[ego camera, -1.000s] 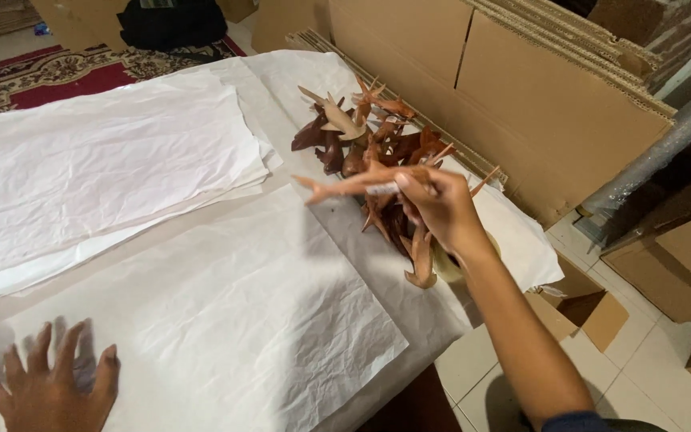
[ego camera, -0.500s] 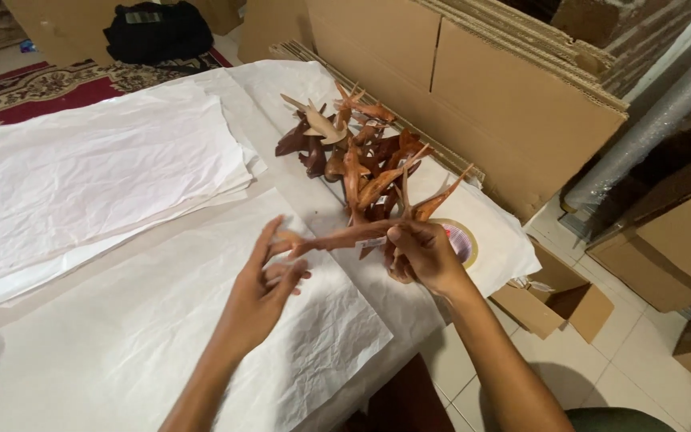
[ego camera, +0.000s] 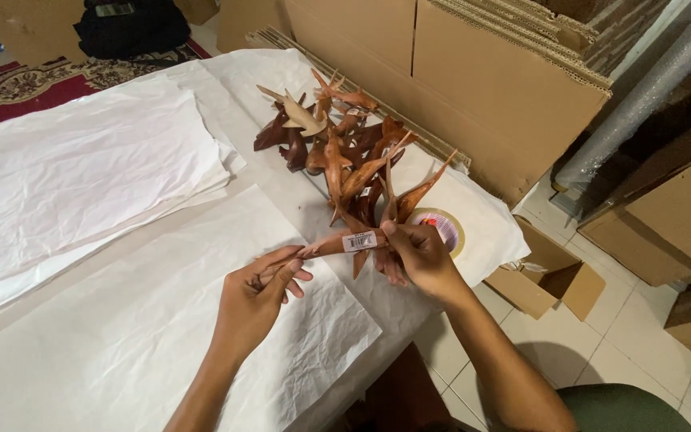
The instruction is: Wrapping wooden shark figurines in white paper for protection and packaging.
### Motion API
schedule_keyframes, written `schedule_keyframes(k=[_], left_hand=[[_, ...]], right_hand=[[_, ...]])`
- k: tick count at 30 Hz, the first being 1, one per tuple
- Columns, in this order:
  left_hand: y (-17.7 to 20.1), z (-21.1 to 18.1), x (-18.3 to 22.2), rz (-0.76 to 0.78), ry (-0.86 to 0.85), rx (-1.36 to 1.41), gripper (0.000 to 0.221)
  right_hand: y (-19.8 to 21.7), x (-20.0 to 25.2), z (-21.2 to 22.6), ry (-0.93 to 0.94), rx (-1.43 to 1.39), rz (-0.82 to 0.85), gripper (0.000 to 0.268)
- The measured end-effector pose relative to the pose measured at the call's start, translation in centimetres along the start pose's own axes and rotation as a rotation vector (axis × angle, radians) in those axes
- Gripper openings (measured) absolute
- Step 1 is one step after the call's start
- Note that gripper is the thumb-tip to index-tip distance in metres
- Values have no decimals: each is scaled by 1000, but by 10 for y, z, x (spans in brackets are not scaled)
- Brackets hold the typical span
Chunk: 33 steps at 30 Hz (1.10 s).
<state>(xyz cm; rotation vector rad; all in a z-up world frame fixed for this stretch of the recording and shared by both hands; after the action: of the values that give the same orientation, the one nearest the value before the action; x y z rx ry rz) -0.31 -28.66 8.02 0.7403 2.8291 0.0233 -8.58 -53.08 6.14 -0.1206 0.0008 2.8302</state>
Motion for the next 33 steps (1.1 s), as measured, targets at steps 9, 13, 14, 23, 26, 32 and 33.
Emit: schedule_keyframes(k=[9, 13, 14, 23, 26, 32, 33], left_hand=[[2, 8, -2, -39, -53, 108, 27], [1, -4, 0, -73, -116, 98, 31], [1, -8, 1, -69, -182, 74, 42], [1, 0, 2, -128, -514, -11, 51], [2, 1, 2, -147, -567, -27, 43], [3, -3, 11, -154, -649, -112, 36], [3, 0, 13, -129, -623, -132, 36]], right_hand=[[0, 0, 5, 163, -147, 168, 22], [5, 0, 5, 237, -109, 226, 27], [3, -1, 3, 245, -146, 241, 29], [12, -8, -5, 394, -68, 139, 29], [14, -8, -8, 424, -69, 140, 24], [12, 1, -2, 372, -201, 221, 23], [11, 3, 0, 349, -200, 245, 22]])
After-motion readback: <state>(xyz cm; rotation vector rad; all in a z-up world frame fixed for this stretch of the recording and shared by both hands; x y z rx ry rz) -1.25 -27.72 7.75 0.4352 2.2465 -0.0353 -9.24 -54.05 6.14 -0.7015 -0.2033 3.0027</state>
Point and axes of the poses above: each hand's wrist, its own x-axis away from the middle knuckle, its own y-axis out of the back of the hand, z = x × y, the point moved 3 cm from there along -x, towards the middle knuckle, and after that the axes turned 7 degrees about -y, right-handed, at the moved point
